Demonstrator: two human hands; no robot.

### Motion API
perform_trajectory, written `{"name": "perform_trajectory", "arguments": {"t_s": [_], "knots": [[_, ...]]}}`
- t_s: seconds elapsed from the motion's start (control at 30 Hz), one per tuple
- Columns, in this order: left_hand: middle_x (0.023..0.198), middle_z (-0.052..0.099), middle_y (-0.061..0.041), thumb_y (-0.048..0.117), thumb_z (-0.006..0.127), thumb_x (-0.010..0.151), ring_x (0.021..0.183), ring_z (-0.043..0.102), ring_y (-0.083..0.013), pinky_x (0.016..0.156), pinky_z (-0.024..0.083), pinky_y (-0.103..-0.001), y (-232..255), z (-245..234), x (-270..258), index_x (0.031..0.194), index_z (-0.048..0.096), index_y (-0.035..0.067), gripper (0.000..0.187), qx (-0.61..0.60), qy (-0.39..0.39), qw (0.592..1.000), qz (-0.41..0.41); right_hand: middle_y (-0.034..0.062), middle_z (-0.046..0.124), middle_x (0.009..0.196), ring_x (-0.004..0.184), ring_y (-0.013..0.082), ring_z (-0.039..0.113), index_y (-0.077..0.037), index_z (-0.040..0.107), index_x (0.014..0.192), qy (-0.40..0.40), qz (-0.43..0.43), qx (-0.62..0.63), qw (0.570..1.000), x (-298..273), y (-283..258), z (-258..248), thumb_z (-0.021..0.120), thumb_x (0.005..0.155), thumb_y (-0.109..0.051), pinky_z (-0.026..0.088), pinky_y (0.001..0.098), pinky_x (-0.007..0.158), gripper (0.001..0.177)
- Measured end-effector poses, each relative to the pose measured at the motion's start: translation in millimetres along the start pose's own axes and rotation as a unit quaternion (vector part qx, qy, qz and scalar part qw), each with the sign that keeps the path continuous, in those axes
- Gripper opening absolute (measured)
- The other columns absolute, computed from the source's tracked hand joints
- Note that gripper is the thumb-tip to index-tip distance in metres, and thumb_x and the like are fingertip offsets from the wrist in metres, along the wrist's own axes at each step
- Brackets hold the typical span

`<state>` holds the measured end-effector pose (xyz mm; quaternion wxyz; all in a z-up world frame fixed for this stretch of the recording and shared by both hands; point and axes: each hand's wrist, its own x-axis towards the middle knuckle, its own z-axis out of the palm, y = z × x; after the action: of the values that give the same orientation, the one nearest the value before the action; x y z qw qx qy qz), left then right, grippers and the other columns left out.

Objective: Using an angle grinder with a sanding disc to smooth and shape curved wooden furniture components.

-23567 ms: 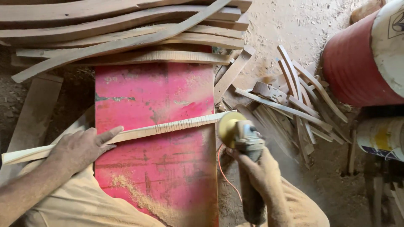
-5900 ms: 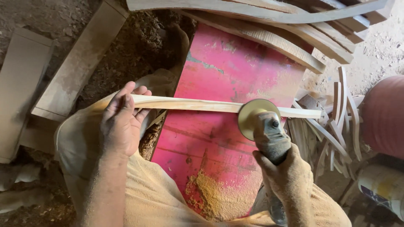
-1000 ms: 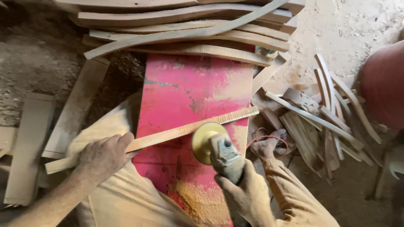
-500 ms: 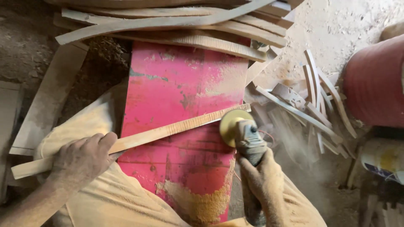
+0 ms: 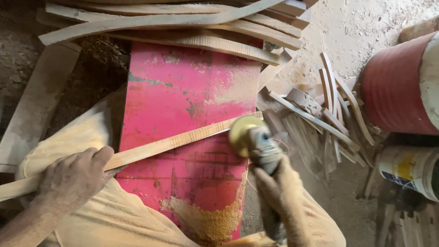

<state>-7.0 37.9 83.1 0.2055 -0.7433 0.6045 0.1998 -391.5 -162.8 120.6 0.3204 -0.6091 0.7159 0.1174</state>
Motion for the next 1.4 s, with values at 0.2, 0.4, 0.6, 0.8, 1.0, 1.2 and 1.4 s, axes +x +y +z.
{"name": "perform_trajectory", "arguments": {"t_s": [0.2,0.4,0.6,0.8,1.0,1.2,1.4], "knots": [[0.086,0.060,0.000,0.044,0.072,0.082,0.083,0.072,-0.0163,0.074,0.064,-0.034,0,-4,-6,0.123,0.049,0.017,0.055,0.009,0.021,1.000,0.021,0.0219,0.077,0.100,0.095,0.0381,0.075,-0.007,0.063,0.118,0.066,0.022,-0.009,0.998,8,15,-8,0.079,0.073,-0.055,0.056,0.0475,0.087,0.067],[0.088,0.061,0.000,0.043,0.073,0.082,0.084,0.072,-0.0187,0.074,0.063,-0.037,-2,6,-4,0.119,0.049,0.019,0.050,0.018,0.030,0.999,0.013,0.0217,0.077,0.098,0.093,0.0380,0.076,-0.008,0.059,0.120,0.013,-0.025,-0.031,0.999,-1,4,9,0.079,0.070,-0.057,0.058,0.0463,0.085,0.073],[0.087,0.061,0.001,0.042,0.076,0.079,0.086,0.072,-0.0177,0.075,0.064,-0.036,1,-6,-3,0.120,0.048,0.019,0.054,0.004,-0.011,1.000,-0.003,0.0229,0.077,0.100,0.095,0.0382,0.075,-0.008,0.062,0.118,0.063,0.018,0.004,0.998,11,6,-16,0.078,0.073,-0.056,0.056,0.0481,0.087,0.068],[0.086,0.059,0.002,0.049,0.073,0.082,0.081,0.071,-0.0131,0.072,0.064,-0.031,-8,21,-3,0.119,0.049,0.015,0.056,0.037,-0.009,0.999,0.013,0.0202,0.078,0.099,0.092,0.0362,0.077,-0.012,0.057,0.127,0.010,-0.021,-0.023,0.999,0,12,-1,0.077,0.072,-0.053,0.059,0.0451,0.085,0.071],[0.085,0.059,0.002,0.052,0.071,0.086,0.079,0.071,-0.0115,0.071,0.063,-0.028,-7,20,0,0.118,0.049,0.015,0.054,0.048,-0.037,0.998,0.016,0.0194,0.078,0.100,0.092,0.0345,0.078,-0.010,0.061,0.121,0.044,0.048,0.019,0.998,12,31,-13,0.078,0.074,-0.052,0.059,0.0453,0.085,0.065],[0.085,0.059,0.001,0.052,0.074,0.078,0.079,0.071,-0.0154,0.070,0.062,-0.032,-6,18,-4,0.116,0.050,0.014,0.059,0.045,0.055,0.997,0.031,0.0182,0.078,0.100,0.090,0.0330,0.078,-0.010,0.060,0.123,0.031,0.008,0.010,0.999,8,33,1,0.076,0.074,-0.047,0.060,0.0432,0.085,0.064],[0.082,0.059,0.001,0.049,0.074,0.080,0.080,0.071,-0.0169,0.070,0.062,-0.033,-5,19,-4,0.113,0.052,0.015,0.052,0.018,0.079,0.996,0.031,0.0201,0.076,0.101,0.093,0.0354,0.075,-0.010,0.061,0.122,0.040,-0.076,-0.006,0.996,9,18,3,0.081,0.070,-0.048,0.057,0.0452,0.084,0.068]]}}
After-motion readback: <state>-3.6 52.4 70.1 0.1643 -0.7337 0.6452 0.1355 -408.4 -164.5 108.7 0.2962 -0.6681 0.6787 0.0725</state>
